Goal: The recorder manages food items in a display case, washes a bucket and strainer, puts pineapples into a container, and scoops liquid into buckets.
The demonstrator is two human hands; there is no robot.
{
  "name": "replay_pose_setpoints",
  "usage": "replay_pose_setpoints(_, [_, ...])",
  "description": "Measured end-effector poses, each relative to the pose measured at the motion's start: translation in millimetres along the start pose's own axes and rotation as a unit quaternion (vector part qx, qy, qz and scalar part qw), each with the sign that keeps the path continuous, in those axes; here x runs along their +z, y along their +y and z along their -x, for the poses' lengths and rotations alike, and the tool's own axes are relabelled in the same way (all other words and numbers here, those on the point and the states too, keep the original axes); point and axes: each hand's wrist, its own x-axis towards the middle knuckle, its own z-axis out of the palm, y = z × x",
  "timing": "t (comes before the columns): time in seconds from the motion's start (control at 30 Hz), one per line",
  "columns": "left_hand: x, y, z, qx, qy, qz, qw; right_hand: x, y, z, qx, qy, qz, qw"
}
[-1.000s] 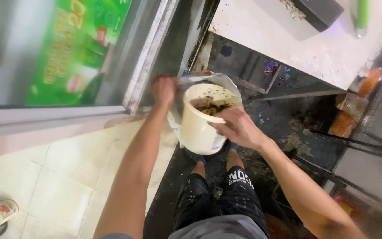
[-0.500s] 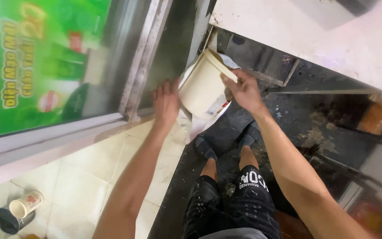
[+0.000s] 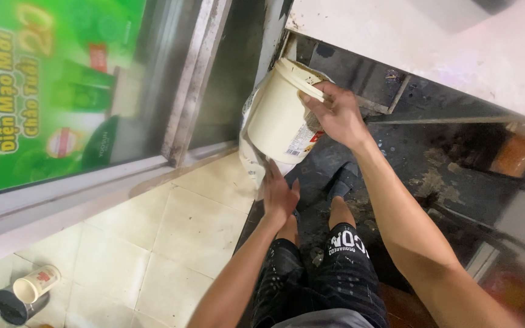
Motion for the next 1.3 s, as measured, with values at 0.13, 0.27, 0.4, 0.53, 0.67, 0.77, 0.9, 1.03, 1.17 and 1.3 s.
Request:
replay_pose_setpoints(0.13, [46.0, 13.7, -0.3, -0.264, -0.170, 0.334, 0.888, 10.2, -33.9, 12.4, 0.009, -0.031, 0.026, 0.999])
replay_pose_setpoints(0.27, [80.0, 30.7, 15.8, -0.211, -0.325, 0.088, 0.918, 40.4, -7.7, 31.5, 0.003, -0.040, 0.049, 0.998])
replay_pose_setpoints(0.4, [47.6, 35.2, 22.5, 0.079, -0.226, 0.084, 0.967, 68.8, 37.6, 41.8, 0.072, 0.047, -0.043, 0.995])
replay_pose_setpoints(0.53, [-11.2, 8.6, 12.4, 0.080, -0.360, 0.149, 0.918, 79.7, 138.2, 27.9, 0.167, 0.141, -0.115, 0.969])
replay_pose_setpoints(0.67, [-33.3, -30.1, 8.8, 0.012, -0.044, 0.233, 0.971, 87.6, 192.1, 7.3, 0.208, 0.244, -0.275, 0.906])
replay_pose_setpoints(0.77, [-34.9, -51.7, -10.4, -0.107, 0.049, 0.248, 0.962, 96.3, 199.0, -6.7, 0.259, 0.237, -0.409, 0.842])
replay_pose_setpoints(0.9, [-41.3, -46.5, -37.5, -0.254, 0.039, 0.346, 0.902, 115.7, 228.6, -19.2, 0.276, 0.182, -0.557, 0.762])
replay_pose_setpoints(1.03, [-40.8, -37.2, -58.1, -0.245, 0.023, 0.372, 0.895, 110.4, 217.3, -14.6, 0.257, 0.156, -0.581, 0.756])
replay_pose_setpoints(1.17, [-44.8, -31.4, -60.6, -0.280, -0.047, 0.340, 0.897, 104.7, 215.6, -5.3, 0.242, 0.106, -0.592, 0.761])
replay_pose_setpoints(1.3, [-27.9, -50.6, -58.8, -0.245, -0.028, 0.436, 0.865, 105.0, 225.0, -5.8, 0.233, 0.121, -0.587, 0.766])
